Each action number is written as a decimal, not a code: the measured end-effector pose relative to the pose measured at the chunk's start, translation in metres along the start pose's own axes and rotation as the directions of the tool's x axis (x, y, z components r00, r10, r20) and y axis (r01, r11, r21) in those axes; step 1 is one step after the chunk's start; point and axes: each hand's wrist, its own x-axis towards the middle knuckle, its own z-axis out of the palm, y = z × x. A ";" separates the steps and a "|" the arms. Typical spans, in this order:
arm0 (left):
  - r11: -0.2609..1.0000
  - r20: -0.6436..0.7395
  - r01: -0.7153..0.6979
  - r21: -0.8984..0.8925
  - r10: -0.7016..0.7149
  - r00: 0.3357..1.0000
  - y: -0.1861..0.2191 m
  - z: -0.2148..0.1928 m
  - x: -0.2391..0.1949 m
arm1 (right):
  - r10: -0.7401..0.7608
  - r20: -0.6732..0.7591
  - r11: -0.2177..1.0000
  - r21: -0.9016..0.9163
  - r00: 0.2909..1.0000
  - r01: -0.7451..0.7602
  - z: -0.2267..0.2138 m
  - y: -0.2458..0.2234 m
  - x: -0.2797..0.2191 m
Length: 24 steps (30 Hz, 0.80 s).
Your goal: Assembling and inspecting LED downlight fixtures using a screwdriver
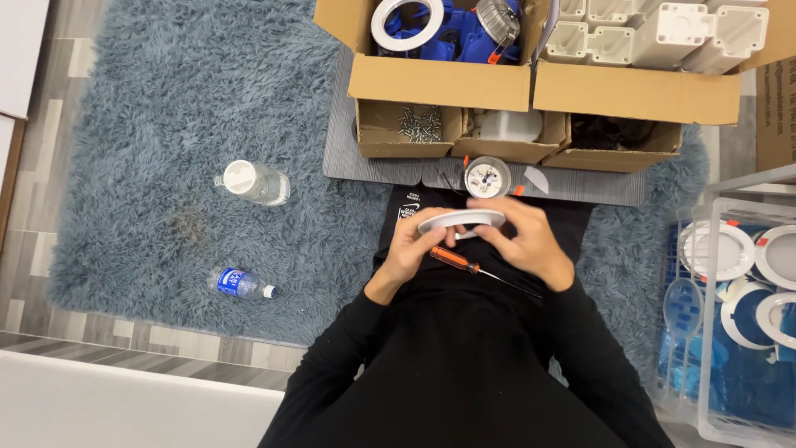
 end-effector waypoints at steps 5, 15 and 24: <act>0.942 0.108 -0.124 0.311 0.095 0.990 0.022 -0.003 0.005 | -0.073 -0.031 0.997 -0.022 0.997 0.072 -0.006 -0.009 0.001; 0.971 0.202 0.167 -0.171 -0.132 0.971 0.018 -0.008 -0.003 | -0.183 0.021 0.981 -0.052 0.983 0.184 -0.018 -0.043 0.015; 0.989 0.142 0.088 0.116 -0.105 0.984 0.032 -0.004 -0.002 | 0.131 0.123 0.903 0.395 0.984 -0.170 -0.013 -0.021 -0.006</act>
